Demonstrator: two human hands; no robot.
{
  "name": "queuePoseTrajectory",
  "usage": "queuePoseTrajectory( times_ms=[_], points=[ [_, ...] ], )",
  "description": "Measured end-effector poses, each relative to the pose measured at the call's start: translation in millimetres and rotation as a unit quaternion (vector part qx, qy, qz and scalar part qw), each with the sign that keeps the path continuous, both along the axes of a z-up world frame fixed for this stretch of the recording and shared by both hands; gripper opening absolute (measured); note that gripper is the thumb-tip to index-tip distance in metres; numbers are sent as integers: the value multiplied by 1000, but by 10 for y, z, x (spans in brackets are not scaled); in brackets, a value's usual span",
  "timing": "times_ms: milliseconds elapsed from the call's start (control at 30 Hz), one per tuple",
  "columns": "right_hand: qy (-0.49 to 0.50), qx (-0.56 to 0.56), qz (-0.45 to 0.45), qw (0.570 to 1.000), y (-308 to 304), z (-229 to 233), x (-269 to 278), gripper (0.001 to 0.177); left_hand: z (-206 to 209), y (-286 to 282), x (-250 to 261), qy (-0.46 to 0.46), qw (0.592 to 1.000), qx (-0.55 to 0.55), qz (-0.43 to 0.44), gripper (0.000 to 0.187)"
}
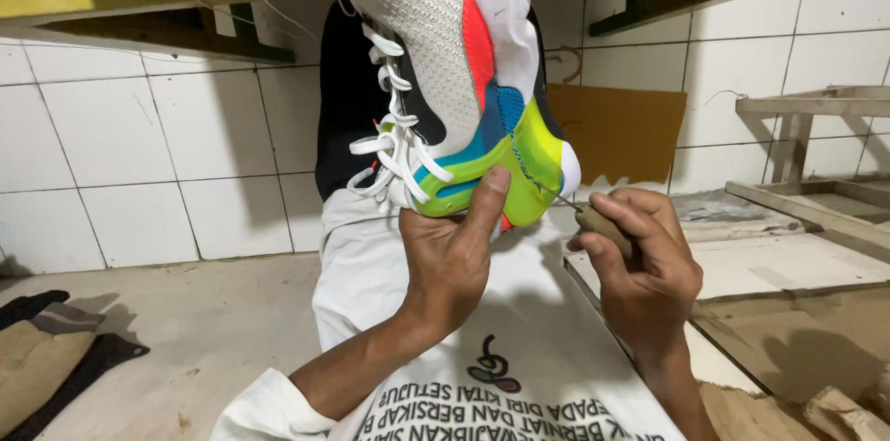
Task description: The person holds a white and colorful sneaker and uses a wooden tool to scrape and smooth the green and blue midsole area. They rotate the shoe to work on different sections of the sole and inspect the surface. Finally, the person wipes the shoe with a white cloth.
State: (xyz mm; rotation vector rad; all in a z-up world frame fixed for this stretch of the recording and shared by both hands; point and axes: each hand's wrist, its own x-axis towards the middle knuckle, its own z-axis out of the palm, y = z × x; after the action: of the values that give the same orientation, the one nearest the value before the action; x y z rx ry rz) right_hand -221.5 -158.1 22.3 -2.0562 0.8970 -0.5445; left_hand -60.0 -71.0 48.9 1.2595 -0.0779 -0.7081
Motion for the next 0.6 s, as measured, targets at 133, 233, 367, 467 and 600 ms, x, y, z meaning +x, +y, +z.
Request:
queuePoseTrajectory(
  times_ms=[133, 233, 367, 467, 600],
  points=[
    [-8, -21, 14, 1000, -15, -5, 79, 28, 18, -6, 9, -12, 1000, 8, -3, 29],
    [-12, -11, 12, 1000, -7, -3, 115, 29, 11, -7, 14, -11, 1000, 7, -5, 28],
    [-6, -11, 13, 1000, -8, -15, 123, 25, 9, -6, 17, -26, 1000, 10, -7, 26],
    [1, -15, 14, 1000, -2, -30, 117, 28, 35, -4, 36, -17, 1000, 1, -13, 27],
    [6, -39, 21, 999, -7, -61, 110, 28, 36, 0, 44, -14, 1000, 0, -17, 27]
  ],
)
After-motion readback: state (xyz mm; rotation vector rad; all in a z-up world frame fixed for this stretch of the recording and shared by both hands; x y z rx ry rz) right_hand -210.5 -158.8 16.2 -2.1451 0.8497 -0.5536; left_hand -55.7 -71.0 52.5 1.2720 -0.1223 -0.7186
